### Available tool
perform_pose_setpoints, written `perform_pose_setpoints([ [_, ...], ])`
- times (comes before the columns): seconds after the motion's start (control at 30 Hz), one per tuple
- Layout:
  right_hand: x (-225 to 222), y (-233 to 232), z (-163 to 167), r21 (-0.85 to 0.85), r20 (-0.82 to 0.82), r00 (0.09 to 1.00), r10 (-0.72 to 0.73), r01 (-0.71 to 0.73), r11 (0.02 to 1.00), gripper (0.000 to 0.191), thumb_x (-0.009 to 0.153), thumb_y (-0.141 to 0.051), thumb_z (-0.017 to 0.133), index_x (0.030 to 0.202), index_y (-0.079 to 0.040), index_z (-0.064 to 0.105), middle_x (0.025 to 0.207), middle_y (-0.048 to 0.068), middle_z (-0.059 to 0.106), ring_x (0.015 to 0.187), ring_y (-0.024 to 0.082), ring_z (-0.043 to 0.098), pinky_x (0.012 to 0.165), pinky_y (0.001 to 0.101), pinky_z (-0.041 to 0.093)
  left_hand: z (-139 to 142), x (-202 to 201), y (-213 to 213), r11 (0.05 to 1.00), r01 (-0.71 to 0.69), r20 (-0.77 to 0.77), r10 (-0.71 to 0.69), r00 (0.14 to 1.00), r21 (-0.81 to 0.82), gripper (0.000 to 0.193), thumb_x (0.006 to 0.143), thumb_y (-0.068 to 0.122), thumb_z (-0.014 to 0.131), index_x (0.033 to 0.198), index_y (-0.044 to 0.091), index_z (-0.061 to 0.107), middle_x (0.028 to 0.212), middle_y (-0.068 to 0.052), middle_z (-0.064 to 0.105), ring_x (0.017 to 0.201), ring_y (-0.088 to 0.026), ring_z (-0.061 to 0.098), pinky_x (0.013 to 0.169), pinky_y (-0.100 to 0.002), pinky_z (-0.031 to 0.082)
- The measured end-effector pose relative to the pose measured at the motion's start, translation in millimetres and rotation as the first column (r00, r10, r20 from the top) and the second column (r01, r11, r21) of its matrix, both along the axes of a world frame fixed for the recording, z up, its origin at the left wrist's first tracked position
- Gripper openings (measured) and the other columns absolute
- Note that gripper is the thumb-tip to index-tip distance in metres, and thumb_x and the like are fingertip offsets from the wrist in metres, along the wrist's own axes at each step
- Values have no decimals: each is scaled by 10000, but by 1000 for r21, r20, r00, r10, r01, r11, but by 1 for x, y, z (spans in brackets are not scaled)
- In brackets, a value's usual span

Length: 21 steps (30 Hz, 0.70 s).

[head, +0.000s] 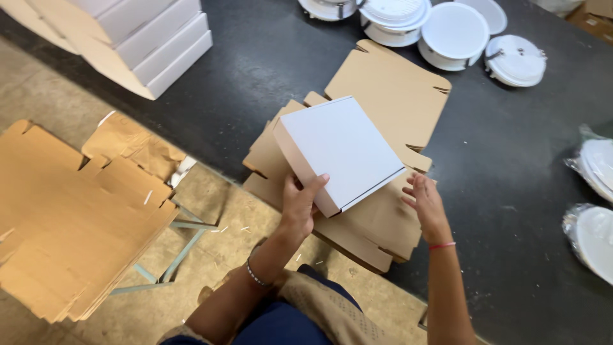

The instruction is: The person assembles flat cardboard boxes by folding and inserting white plastic inserts into slots. They place a plastic-wrapped circular object into each box, close the lid, and stack the finished boxes on the table.

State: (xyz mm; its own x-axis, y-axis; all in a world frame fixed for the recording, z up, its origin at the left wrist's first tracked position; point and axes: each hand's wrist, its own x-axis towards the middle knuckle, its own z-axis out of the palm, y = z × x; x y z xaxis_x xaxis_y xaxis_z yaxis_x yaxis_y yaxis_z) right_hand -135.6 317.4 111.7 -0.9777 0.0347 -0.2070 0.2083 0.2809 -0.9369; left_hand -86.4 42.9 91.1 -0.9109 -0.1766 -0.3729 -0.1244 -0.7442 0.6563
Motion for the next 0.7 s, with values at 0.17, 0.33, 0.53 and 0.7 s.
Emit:
perform_pose_setpoints([
  [0.17,2,-60,3,-378,15,998,-60,61,924,655,1036,-429,418,1574,-104,235,1428,106,476,1221,305,574,994,478,547,-4,-8,-46,999,-32,62,29,998,44,771,784,140,760,1433,88,347,1278,-115,561,1145,-250,608,889,-451,593],
  [0.33,-20,-148,43,-506,-178,981,71,-154,849,522,1071,-314,444,1528,-124,279,1416,84,494,1208,273,583,1020,513,535,35,-8,-115,965,-187,-285,130,949,-183,941,835,161,707,1621,73,199,1428,-204,511,1288,-277,533,1087,-434,456],
  [0.53,-122,-271,68,-586,-331,913,238,-397,706,373,1092,-292,525,1413,-137,417,1339,43,569,1222,218,599,983,437,539,102,-57,-228,699,-503,-608,121,784,-509,935,1001,302,551,1663,88,-74,1738,-219,76,1614,-340,165,1293,-450,232],
  [0.7,-250,-389,100,-671,-361,864,351,-502,546,382,1047,-345,637,1345,-127,539,1274,67,632,1159,245,659,997,464,577,147,-122,-318,525,-651,-597,298,745,-549,1181,903,558,670,1618,-36,-60,1658,-323,71,1531,-445,239,1209,-486,386],
])
